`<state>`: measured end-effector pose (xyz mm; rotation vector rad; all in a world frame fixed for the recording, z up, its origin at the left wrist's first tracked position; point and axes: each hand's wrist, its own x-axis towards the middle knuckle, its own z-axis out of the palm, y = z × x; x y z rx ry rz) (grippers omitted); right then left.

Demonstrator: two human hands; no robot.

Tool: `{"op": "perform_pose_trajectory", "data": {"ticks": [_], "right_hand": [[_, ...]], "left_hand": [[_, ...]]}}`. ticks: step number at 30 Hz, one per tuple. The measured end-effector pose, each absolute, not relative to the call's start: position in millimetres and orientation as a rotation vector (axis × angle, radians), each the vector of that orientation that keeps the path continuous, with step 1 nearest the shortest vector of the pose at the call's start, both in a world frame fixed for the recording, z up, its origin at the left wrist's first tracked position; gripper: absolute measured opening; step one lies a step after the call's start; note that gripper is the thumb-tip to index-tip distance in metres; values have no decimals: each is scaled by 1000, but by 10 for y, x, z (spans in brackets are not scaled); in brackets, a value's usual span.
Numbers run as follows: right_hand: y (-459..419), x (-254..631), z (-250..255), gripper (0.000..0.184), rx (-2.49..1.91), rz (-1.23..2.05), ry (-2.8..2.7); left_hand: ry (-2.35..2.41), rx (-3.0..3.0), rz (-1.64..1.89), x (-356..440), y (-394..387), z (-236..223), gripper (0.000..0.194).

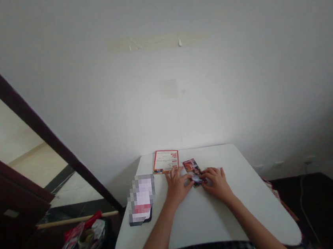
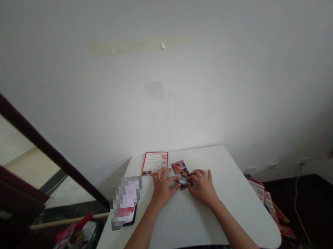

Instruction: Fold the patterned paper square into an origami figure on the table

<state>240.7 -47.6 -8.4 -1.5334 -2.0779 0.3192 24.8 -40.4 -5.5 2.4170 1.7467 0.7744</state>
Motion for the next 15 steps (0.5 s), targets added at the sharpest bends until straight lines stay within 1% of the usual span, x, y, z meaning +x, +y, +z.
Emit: {"op": "perform_pose_trajectory", "data": {"ticks": [3, 8, 15], "right_hand": [[-486, 2385, -65, 26, -1526, 294, -2078], [-440, 2401, -114, 18, -1534, 297, -2043], [-441, 2432, -169, 20, -1461, 238, -2059]], "left_hand": [[1739, 2402, 809, 267, -395, -58, 24], [1718, 2387, 846, 279, -386, -64, 25], [1668, 2436, 802, 261, -379, -63, 34]]}}
